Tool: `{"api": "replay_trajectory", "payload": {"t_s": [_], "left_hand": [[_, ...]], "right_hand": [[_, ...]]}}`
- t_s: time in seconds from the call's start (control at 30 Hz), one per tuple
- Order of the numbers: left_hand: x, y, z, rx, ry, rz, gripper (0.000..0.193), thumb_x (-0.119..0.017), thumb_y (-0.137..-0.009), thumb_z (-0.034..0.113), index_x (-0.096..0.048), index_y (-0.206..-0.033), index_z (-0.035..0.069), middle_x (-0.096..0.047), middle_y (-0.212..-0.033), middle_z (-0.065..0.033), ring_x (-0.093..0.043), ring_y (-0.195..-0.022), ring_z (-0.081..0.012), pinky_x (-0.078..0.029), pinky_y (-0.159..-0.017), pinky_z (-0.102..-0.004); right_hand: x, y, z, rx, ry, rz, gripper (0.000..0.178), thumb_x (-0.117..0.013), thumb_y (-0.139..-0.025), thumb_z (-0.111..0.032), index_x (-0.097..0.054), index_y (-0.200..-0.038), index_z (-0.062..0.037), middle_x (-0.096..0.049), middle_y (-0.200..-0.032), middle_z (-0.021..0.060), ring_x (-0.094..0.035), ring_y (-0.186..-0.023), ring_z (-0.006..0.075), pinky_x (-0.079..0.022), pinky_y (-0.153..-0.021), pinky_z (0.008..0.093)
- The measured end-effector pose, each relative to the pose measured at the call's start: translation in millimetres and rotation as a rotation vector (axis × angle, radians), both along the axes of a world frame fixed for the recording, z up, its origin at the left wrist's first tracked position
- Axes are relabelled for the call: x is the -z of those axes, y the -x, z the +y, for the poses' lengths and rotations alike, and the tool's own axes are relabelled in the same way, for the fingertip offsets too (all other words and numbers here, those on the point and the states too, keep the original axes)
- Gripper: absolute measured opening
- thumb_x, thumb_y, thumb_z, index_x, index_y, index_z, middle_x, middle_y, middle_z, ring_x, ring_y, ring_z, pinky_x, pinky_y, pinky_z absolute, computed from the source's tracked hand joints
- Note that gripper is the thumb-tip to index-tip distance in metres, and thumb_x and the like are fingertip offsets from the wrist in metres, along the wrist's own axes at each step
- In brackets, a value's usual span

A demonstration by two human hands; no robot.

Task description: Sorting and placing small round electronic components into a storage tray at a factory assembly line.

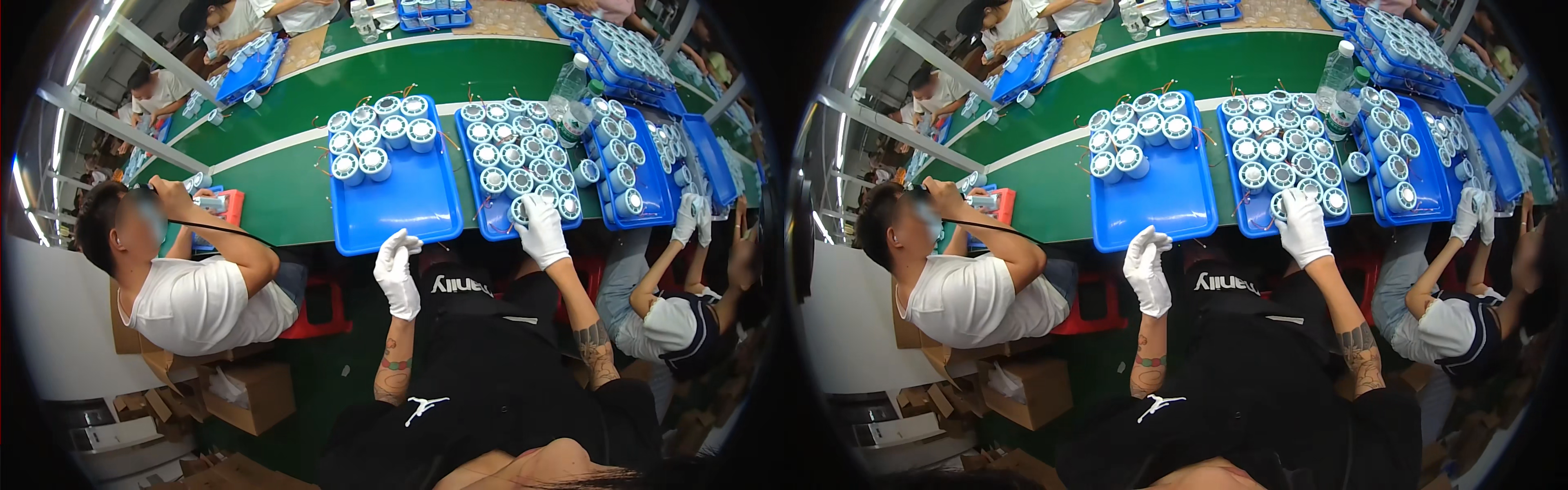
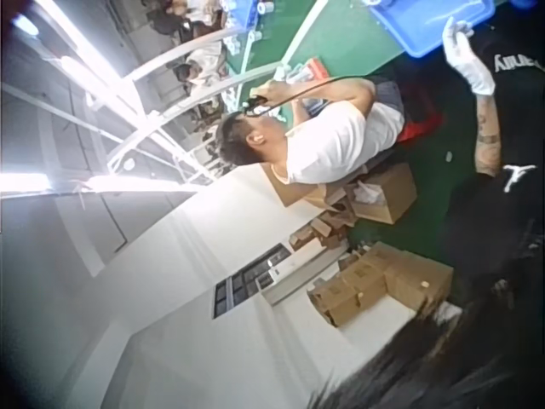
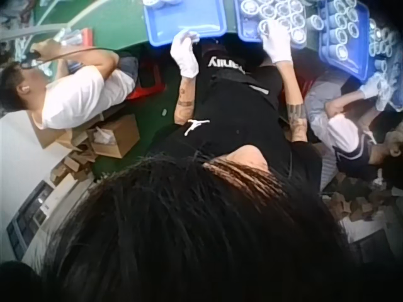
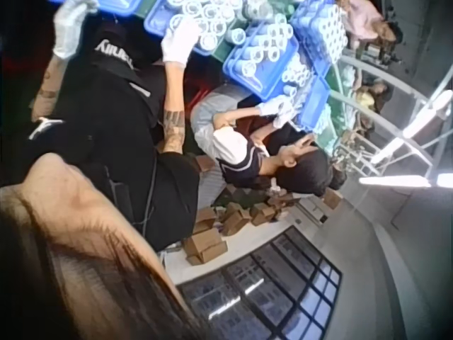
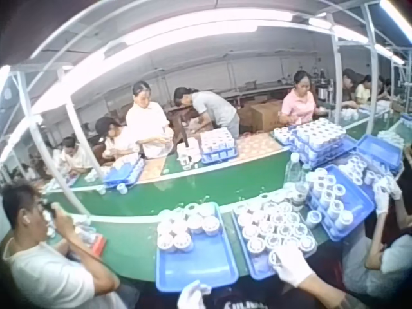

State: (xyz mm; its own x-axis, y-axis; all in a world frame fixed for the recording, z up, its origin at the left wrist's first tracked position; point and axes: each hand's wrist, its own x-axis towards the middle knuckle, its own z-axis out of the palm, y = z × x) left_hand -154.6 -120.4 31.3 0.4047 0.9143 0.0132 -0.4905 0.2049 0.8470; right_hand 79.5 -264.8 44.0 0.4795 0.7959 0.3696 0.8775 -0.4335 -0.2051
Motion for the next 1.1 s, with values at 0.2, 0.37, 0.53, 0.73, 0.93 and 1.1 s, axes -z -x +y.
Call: {"api": "replay_trajectory", "payload": {"t_s": [0.2,0.37,0.53,0.73,0.93,1.1], "left_hand": [[-8,-27,-36,0.517,-0.031,0.143,0.03,-0.052,-0.09,0.004,-0.057,-0.119,-0.002,-0.066,-0.096,-0.012,-0.063,-0.086,-0.0195,-0.048,-0.082,-0.0289],[-4,-73,-85,0.707,0.122,0.114,0.049,-0.049,-0.099,0.027,-0.039,-0.139,0.0,-0.055,-0.124,-0.0162,-0.055,-0.112,-0.023,-0.044,-0.095,-0.0336],[-17,-99,-82,0.592,0.237,-0.255,0.056,-0.047,-0.099,0.034,-0.032,-0.143,0.002,-0.049,-0.132,-0.0145,-0.051,-0.118,-0.0225,-0.042,-0.1,-0.035],[-24,-99,-72,0.779,0.491,-0.647,0.062,-0.049,-0.098,0.037,-0.028,-0.146,0.003,-0.048,-0.134,-0.0111,-0.051,-0.116,-0.0198,-0.041,-0.1,-0.032],[-8,-92,-81,0.74,0.345,-0.37,0.07,-0.054,-0.094,0.04,-0.026,-0.147,0.004,-0.049,-0.131,-0.0078,-0.052,-0.113,-0.0175,-0.041,-0.099,-0.0294],[-25,-86,-86,0.686,0.222,-0.469,0.063,-0.05,-0.096,0.036,-0.027,-0.146,0.004,-0.048,-0.133,-0.0067,-0.051,-0.116,-0.0185,-0.04,-0.1,-0.0286]], "right_hand": [[2,-7,1,0.014,-0.137,0.169,0.035,-0.073,-0.069,-0.009,-0.057,-0.099,-0.0025,-0.057,-0.09,0.0119,-0.057,-0.078,0.029,-0.046,-0.071,0.0358],[-34,34,-4,0.048,-0.401,0.207,0.034,-0.073,-0.07,-0.01,-0.057,-0.099,-0.0024,-0.057,-0.089,0.0108,-0.057,-0.076,0.0269,-0.047,-0.069,0.0341],[-72,79,-15,-0.064,-0.482,0.379,0.028,-0.069,-0.073,-0.005,-0.058,-0.099,-0.0011,-0.058,-0.09,0.0097,-0.057,-0.074,0.0231,-0.047,-0.068,0.0311],[-82,94,-17,-0.107,-0.937,0.821,0.024,-0.058,-0.075,0.004,-0.061,-0.099,0.0003,-0.057,-0.088,0.0091,-0.056,-0.079,0.0163,-0.048,-0.07,0.0288],[-102,83,6,-0.199,-0.352,0.409,0.023,-0.053,-0.086,-0.014,-0.062,-0.103,0.0,-0.063,-0.097,0.0124,-0.059,-0.1,0.027,-0.044,-0.093,0.04],[-93,70,9,-0.341,-0.403,0.246,0.028,-0.051,-0.088,-0.017,-0.062,-0.108,-0.001,-0.064,-0.112,0.0118,-0.056,-0.114,0.0334,-0.032,-0.107,0.0455]]}}
